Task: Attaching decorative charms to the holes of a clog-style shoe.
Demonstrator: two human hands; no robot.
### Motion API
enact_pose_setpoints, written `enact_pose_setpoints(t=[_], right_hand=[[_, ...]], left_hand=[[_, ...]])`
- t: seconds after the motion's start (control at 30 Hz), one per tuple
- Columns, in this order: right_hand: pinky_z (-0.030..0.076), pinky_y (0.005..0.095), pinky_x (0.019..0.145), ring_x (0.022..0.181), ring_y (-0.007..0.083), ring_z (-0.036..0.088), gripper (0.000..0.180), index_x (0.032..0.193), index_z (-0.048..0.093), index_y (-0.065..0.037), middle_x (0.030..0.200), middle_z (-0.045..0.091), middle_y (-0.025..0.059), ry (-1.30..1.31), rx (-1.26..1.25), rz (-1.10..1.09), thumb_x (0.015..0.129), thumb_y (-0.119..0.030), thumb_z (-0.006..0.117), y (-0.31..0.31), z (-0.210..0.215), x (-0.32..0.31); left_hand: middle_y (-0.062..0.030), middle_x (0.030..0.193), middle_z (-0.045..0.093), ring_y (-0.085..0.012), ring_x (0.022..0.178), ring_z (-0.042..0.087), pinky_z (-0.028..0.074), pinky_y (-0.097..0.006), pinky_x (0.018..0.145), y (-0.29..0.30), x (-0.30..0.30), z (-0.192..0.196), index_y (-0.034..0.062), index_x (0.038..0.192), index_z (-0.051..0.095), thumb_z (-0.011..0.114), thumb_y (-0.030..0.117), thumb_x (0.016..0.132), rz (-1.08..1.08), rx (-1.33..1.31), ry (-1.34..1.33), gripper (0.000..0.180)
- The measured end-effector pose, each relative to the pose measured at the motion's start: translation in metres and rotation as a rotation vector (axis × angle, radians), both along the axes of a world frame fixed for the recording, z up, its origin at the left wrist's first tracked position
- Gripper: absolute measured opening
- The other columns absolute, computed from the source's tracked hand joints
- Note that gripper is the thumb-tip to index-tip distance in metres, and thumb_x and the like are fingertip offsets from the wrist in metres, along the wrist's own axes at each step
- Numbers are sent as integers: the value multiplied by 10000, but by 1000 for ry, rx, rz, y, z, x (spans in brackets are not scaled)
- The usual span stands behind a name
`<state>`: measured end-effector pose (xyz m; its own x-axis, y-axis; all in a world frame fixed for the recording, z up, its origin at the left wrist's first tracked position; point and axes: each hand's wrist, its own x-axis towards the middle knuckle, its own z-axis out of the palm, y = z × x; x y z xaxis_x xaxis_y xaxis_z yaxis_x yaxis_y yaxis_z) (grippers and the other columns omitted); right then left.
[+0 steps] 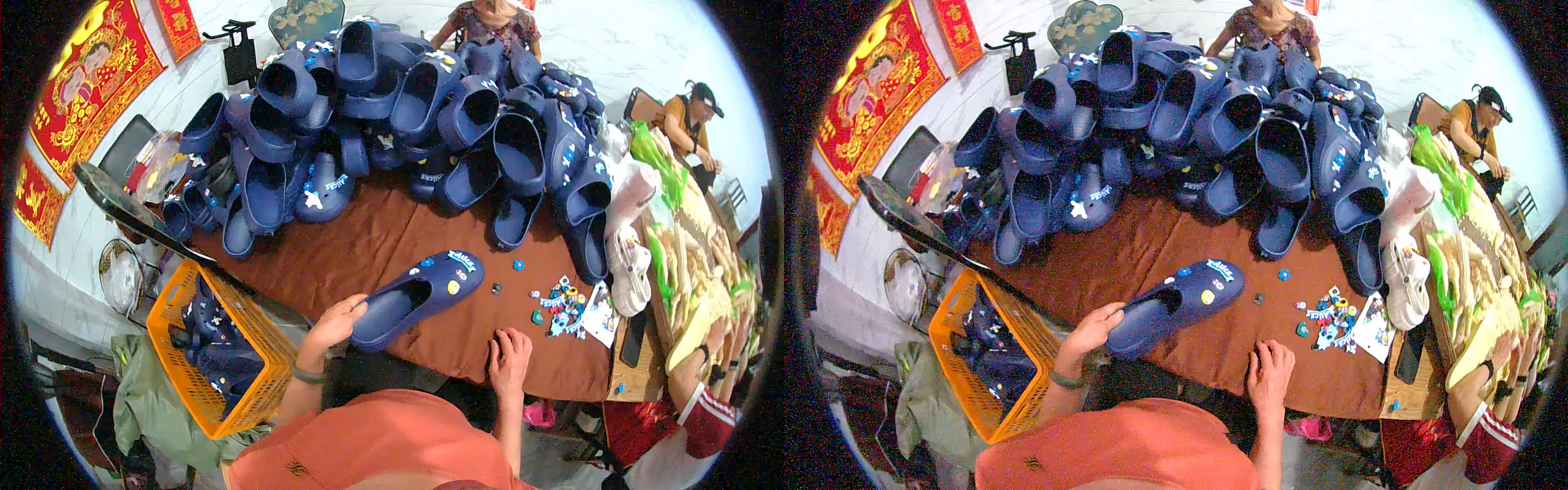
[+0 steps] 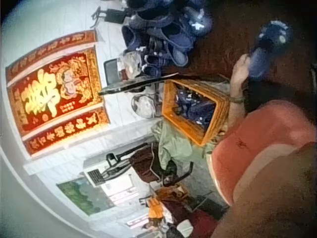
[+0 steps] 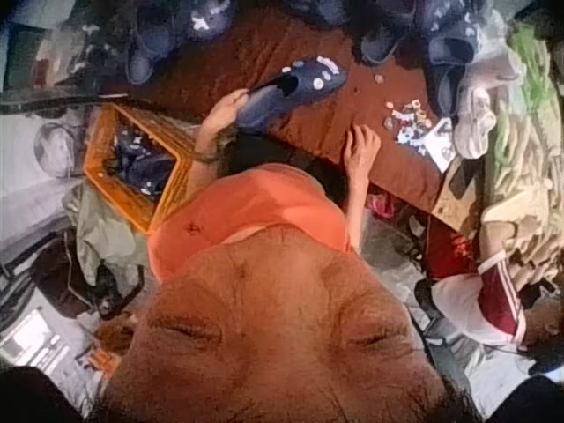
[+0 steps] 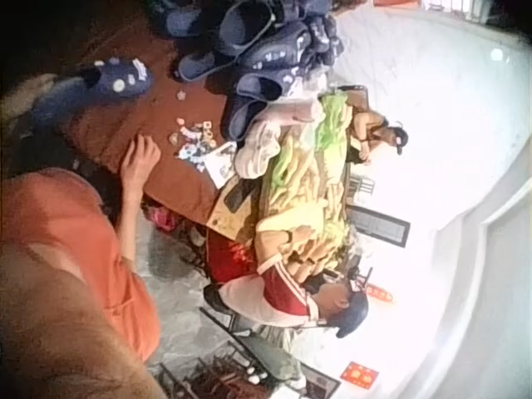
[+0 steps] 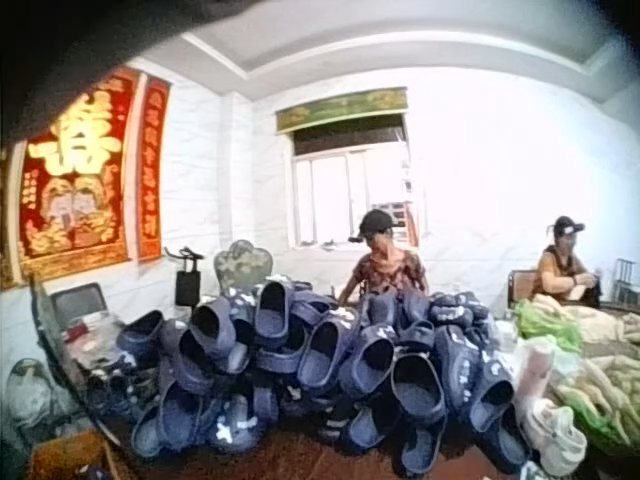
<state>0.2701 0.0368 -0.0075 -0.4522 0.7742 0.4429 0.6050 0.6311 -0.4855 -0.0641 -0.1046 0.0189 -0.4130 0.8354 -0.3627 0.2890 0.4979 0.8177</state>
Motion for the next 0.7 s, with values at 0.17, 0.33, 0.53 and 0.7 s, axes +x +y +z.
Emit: enact_pose_setpoints(t=[0.17,0.33,0.53,0.7], right_hand=[[385,453,949,1060,343,497,233,1058,614,-29,1101,555,134,-14,32,5,833,-79,651,1,-5,-2],[384,456,957,1065,349,495,235,1064,617,-37,1102,551,145,-52,24,-12,837,-84,650,5,-10,1],[387,460,951,1066,350,493,231,1060,616,-34,1107,545,146,-14,26,-1,838,-88,651,3,-7,-1],[422,437,914,1034,338,518,207,1018,633,-34,1057,578,129,18,71,-28,814,-46,664,0,-1,-2]], left_hand=[[-121,1297,551,-211,1175,544,420,-332,1013,-7,10,7,-24,1396,404,554,102,879,4,363,-754,553],[-135,1406,470,-226,1277,471,359,-348,1081,5,0,55,-25,1424,379,550,93,749,20,512,-663,705],[-121,1407,459,-212,1241,493,398,-354,1046,54,-45,153,1,1444,357,511,100,823,297,933,-530,647],[-106,1283,535,-278,1064,603,537,-513,832,137,-122,225,94,1454,352,522,182,895,334,1048,-276,592]])
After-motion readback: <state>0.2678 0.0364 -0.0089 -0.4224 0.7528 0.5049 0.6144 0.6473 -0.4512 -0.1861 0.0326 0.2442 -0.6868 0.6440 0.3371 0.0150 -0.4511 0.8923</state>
